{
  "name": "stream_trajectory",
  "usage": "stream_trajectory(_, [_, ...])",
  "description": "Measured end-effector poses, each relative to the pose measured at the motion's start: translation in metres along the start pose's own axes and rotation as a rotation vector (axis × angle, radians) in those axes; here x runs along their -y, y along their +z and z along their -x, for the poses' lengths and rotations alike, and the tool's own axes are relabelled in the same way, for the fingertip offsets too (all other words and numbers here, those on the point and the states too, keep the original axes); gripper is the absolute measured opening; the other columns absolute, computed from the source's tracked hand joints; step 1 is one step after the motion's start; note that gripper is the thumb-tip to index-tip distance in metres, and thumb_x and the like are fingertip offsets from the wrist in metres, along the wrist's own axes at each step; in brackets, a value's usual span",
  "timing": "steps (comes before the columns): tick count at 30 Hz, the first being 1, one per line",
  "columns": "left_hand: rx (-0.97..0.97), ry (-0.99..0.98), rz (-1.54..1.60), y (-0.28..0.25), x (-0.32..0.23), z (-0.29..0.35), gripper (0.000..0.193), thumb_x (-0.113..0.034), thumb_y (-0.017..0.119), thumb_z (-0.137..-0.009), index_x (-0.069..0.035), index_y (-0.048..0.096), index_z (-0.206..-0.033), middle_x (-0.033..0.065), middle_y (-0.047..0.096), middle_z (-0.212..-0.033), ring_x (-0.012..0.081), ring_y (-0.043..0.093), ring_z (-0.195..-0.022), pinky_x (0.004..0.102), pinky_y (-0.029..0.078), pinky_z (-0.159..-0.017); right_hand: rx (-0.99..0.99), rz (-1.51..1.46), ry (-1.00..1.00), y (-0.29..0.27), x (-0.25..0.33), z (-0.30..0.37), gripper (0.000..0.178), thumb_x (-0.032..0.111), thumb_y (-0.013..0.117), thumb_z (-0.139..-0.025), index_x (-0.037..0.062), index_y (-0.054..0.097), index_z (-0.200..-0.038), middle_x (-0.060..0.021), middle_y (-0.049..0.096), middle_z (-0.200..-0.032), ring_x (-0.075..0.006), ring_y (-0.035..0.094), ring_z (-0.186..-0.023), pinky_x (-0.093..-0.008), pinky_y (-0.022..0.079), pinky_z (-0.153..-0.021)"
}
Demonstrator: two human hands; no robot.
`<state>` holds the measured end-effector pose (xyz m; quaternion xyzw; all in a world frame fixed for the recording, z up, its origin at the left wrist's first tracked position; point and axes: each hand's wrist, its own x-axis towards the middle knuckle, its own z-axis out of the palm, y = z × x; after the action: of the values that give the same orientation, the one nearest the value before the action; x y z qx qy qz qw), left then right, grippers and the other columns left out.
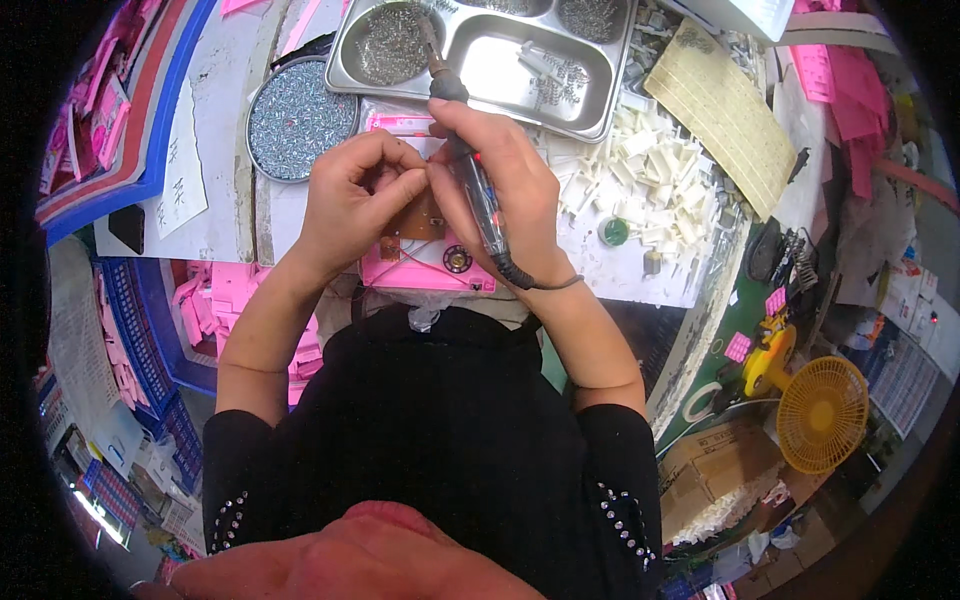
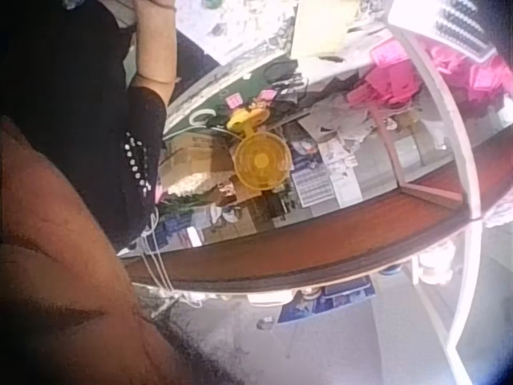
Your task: Assemble the internal electronics and plastic shell of a pink toy device using a soldering iron and an electric screwdriver.
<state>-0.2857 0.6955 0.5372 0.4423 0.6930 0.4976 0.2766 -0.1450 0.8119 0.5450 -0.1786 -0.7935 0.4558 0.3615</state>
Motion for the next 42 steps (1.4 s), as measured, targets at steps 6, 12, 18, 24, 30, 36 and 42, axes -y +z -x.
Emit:
stream_trajectory(6, [0.005,0.007,0.011,-0.002,-0.001,-0.001,0.011,-0.007,0.076,-0.081,-0.001,0.07,-0.088,0.0069,0.061,-0.071,0.0129,0.052,-0.057,0.0296,0.046,-0.057,-0.001,-0.085,0.043,0.003,-0.002,0.001,0.051,-0.006,0.073,-0.079,0.0052,0.062,-0.128,-0.011,0.069,-0.102,-0.0221,0.069,-0.087,-0.0329,0.055,-0.079])
stream_trajectory(12, [0.04,-0.093,0.096,-0.004,0.001,0.0,0.011,-0.007,0.076,-0.083,0.0,0.071,-0.089,0.004,0.064,-0.075,0.0071,0.053,-0.061,0.0255,0.045,-0.057,0.012,-0.001,0.01,0.001,-0.005,0.004,0.055,-0.007,0.076,-0.078,0.0059,0.062,-0.129,-0.0122,0.067,-0.107,-0.0197,0.069,-0.084,-0.0308,0.055,-0.077])
stream_trajectory(18, [0.079,-0.165,0.256,-0.008,0.003,-0.001,0.009,-0.007,0.076,-0.087,0.0,0.072,-0.09,0.0006,0.068,-0.082,0.0034,0.056,-0.068,0.0228,0.047,-0.061,0.003,0.057,-0.082,0.0,-0.011,0.009,0.061,-0.01,0.078,-0.078,0.0044,0.056,-0.133,-0.0136,0.066,-0.11,-0.0168,0.072,-0.086,-0.0278,0.057,-0.075])
stream_trajectory(24, [0.064,0.002,0.104,-0.006,0.003,-0.005,0.008,-0.006,0.074,-0.086,0.0,0.071,-0.091,0.004,0.067,-0.082,0.0094,0.06,-0.071,0.0239,0.049,-0.065,0.0,0.106,-0.203,-0.003,-0.017,0.011,0.056,-0.003,0.073,-0.077,0.0063,0.062,-0.131,-0.0123,0.064,-0.109,-0.0236,0.066,-0.09,-0.0311,0.054,-0.076])
stream_trajectory(30, [0.022,0.058,-0.052,-0.01,-0.008,-0.002,0.005,-0.003,0.071,-0.085,0.0,0.067,-0.086,0.0072,0.06,-0.099,0.0127,0.057,-0.079,0.0248,0.047,-0.071,0.023,0.331,-0.249,-0.004,-0.015,0.031,0.049,0.005,0.072,-0.08,0.0095,0.064,-0.128,-0.0109,0.069,-0.109,-0.0246,0.067,-0.097,-0.0445,0.046,-0.099])
stream_trajectory(36, [-0.101,0.251,-0.212,0.005,0.007,-0.004,0.011,-0.007,0.076,-0.072,-0.004,0.068,-0.078,0.0103,0.059,-0.101,0.0265,0.061,-0.089,0.0364,0.049,-0.074,0.006,0.256,-0.166,-0.013,-0.018,0.046,0.061,-0.004,0.08,-0.076,0.0068,0.055,-0.131,-0.0088,0.072,-0.103,-0.0198,0.069,-0.099,-0.0524,0.036,-0.112])
stream_trajectory(42, [-0.152,0.227,-0.262,0.013,0.011,-0.001,0.012,-0.01,0.076,-0.07,-0.006,0.067,-0.076,0.0092,0.059,-0.101,0.0279,0.06,-0.095,0.0398,0.045,-0.084,-0.089,-0.065,-0.068,-0.061,-0.01,0.05,0.032,0.004,0.078,-0.081,0.0048,0.061,-0.107,-0.0054,0.064,-0.076,-0.0179,0.058,-0.069,-0.0491,0.041,-0.1])
